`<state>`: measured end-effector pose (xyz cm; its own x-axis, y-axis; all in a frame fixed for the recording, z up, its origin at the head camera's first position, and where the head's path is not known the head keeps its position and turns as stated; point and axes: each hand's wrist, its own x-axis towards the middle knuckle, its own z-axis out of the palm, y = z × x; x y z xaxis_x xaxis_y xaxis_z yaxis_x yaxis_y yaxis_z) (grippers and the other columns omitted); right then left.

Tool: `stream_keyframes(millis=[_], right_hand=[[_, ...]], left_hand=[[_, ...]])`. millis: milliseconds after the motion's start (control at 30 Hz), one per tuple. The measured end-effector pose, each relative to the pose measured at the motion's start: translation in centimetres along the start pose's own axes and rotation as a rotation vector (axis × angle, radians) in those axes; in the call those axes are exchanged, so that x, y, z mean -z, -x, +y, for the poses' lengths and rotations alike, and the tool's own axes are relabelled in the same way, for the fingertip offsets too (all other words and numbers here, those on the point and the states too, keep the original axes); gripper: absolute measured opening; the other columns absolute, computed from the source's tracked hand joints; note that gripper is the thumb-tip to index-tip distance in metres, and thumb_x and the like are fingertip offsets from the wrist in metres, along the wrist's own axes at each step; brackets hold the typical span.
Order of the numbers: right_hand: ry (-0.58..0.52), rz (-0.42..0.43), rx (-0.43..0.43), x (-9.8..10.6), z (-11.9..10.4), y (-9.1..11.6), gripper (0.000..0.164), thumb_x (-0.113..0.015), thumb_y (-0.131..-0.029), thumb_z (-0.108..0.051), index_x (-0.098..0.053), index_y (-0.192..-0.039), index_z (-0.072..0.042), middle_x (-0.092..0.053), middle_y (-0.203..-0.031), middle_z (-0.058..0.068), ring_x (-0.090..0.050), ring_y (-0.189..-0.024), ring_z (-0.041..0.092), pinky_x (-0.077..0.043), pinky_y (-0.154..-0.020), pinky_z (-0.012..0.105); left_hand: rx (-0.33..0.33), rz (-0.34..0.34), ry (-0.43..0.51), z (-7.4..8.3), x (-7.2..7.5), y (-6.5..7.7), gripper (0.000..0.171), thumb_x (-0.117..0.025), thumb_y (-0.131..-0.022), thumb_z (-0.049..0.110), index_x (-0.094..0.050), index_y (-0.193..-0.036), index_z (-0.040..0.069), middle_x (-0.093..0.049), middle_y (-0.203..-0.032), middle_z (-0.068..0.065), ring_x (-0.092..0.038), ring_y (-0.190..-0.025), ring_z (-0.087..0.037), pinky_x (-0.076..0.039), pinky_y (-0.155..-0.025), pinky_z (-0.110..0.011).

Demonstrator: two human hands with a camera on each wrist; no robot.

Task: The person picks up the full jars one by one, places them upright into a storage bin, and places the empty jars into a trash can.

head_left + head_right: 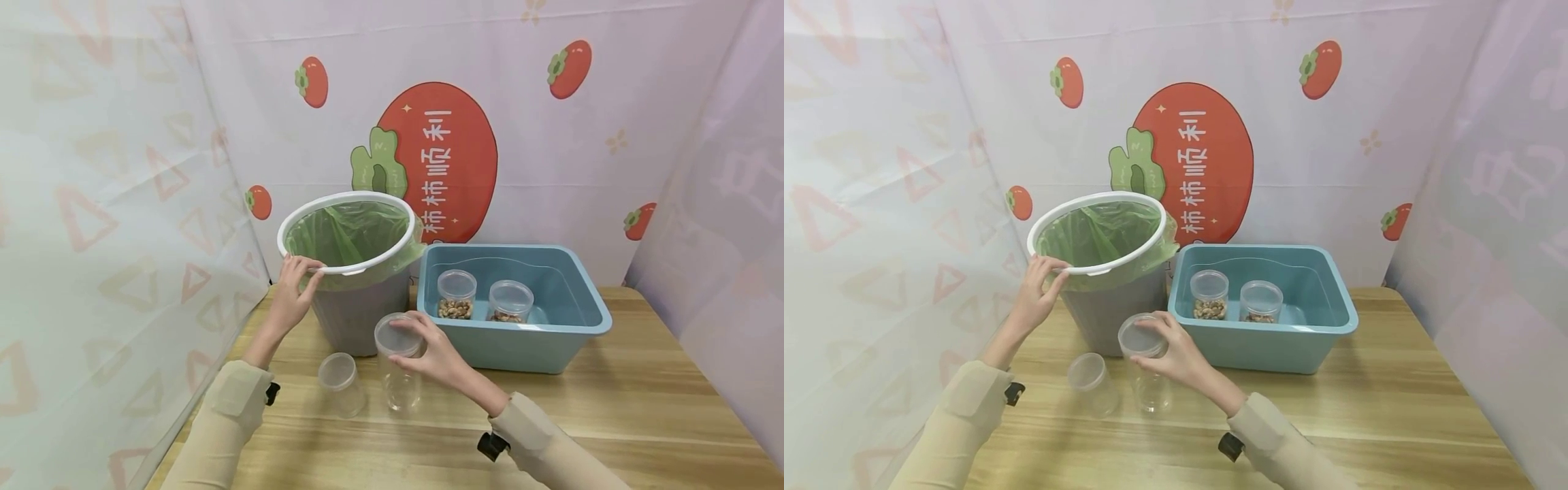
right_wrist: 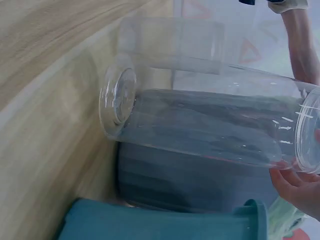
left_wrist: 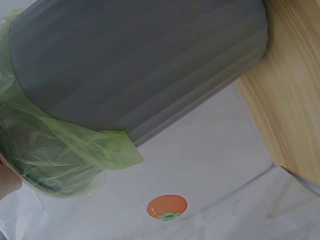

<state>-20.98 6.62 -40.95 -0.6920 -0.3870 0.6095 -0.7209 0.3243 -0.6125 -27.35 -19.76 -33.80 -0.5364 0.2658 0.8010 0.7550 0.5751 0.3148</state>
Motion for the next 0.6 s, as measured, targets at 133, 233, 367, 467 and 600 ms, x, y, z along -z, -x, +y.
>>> stream_keyframes(millis=[133,233,367,467,600], right_hand=[[-0.010,0.019,0.011,0.8,-0.5,-0.4,0.049,-0.075,-0.070,-0.019,-0.057,-0.114,-0.013,-0.046,-0.119,0.009,-0.050,-0.103,0.023,-0.046,-0.077,0.033],[-0.028,0.030,0.005,1.5,-1.1,-0.6,0.048,-0.074,-0.071,-0.019,-0.056,-0.115,-0.013,-0.047,-0.119,0.007,-0.048,-0.104,0.020,-0.045,-0.078,0.031],[-0.055,0.041,0.004,2.4,-1.8,-1.0,0.049,-0.074,-0.071,-0.015,-0.055,-0.116,-0.013,-0.047,-0.120,0.005,-0.045,-0.109,0.019,-0.044,-0.082,0.035],[-0.063,0.054,0.012,3.0,-2.3,-1.2,0.050,-0.074,-0.069,-0.010,-0.054,-0.116,-0.010,-0.048,-0.120,0.006,-0.044,-0.112,0.021,-0.043,-0.084,0.037],[-0.091,0.079,0.042,4.2,-3.7,-1.7,0.049,-0.073,-0.067,0.000,-0.054,-0.112,-0.002,-0.050,-0.116,0.013,-0.044,-0.111,0.025,-0.043,-0.084,0.038]], left_hand=[[0.002,-0.007,0.007,0.0,0.0,-0.1,0.008,-0.055,-0.082,-0.004,-0.058,-0.089,-0.004,-0.053,-0.085,-0.016,-0.048,-0.088,-0.030,-0.012,-0.102,-0.056],[-0.003,-0.005,0.011,0.1,0.0,-0.1,0.008,-0.055,-0.081,-0.003,-0.058,-0.089,-0.003,-0.053,-0.085,-0.016,-0.048,-0.087,-0.030,-0.012,-0.101,-0.058],[-0.002,-0.004,0.010,0.0,-0.1,-0.1,0.008,-0.056,-0.081,-0.003,-0.058,-0.089,-0.003,-0.053,-0.085,-0.016,-0.048,-0.087,-0.030,-0.012,-0.100,-0.059],[0.001,-0.006,0.009,-0.1,-0.1,-0.1,0.008,-0.056,-0.081,-0.003,-0.058,-0.089,-0.004,-0.053,-0.085,-0.016,-0.048,-0.087,-0.030,-0.012,-0.100,-0.058],[0.003,-0.005,0.005,-0.1,-0.1,0.0,0.008,-0.056,-0.081,-0.003,-0.058,-0.089,-0.003,-0.053,-0.086,-0.015,-0.048,-0.088,-0.030,-0.012,-0.101,-0.058]])
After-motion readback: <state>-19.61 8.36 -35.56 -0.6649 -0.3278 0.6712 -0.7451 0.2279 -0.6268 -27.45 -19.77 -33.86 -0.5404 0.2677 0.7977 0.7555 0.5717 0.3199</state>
